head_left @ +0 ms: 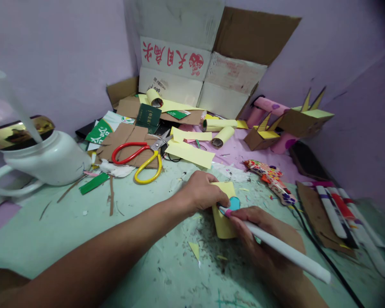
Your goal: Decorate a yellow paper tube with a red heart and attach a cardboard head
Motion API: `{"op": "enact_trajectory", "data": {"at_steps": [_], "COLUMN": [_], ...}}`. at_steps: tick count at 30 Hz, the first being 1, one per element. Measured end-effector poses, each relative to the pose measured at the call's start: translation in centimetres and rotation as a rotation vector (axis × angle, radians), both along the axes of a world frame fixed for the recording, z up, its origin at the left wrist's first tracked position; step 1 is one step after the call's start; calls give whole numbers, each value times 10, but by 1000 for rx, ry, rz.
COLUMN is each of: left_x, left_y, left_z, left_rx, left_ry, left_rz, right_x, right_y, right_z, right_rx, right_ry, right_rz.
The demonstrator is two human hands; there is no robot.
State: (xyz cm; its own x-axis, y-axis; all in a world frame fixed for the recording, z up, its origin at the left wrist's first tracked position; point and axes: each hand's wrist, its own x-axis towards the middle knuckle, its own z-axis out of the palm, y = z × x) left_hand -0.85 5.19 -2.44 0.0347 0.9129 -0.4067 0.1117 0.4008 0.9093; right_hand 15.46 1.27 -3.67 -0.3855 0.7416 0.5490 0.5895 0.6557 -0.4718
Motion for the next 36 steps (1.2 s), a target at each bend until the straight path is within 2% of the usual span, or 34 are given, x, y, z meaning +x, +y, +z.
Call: {"op": "enact_trajectory", "data": {"at_steps": [8,15,36], "left_x": [0,0,-1], "left_y": [0,1,0], "left_z": [0,-3,0], "left_rx": [1,17,17], "left_ry": [-15,14,29], "left_rz": [-9,-6,-15], "right_x": [1,-1,1], "right_y": [0,-5,-8], "right_z": [1,-1,3], "right_rx": [-12,-59,-97], "right_ry": [-28,-2,35], "right_rz": [7,-64,-17]}}
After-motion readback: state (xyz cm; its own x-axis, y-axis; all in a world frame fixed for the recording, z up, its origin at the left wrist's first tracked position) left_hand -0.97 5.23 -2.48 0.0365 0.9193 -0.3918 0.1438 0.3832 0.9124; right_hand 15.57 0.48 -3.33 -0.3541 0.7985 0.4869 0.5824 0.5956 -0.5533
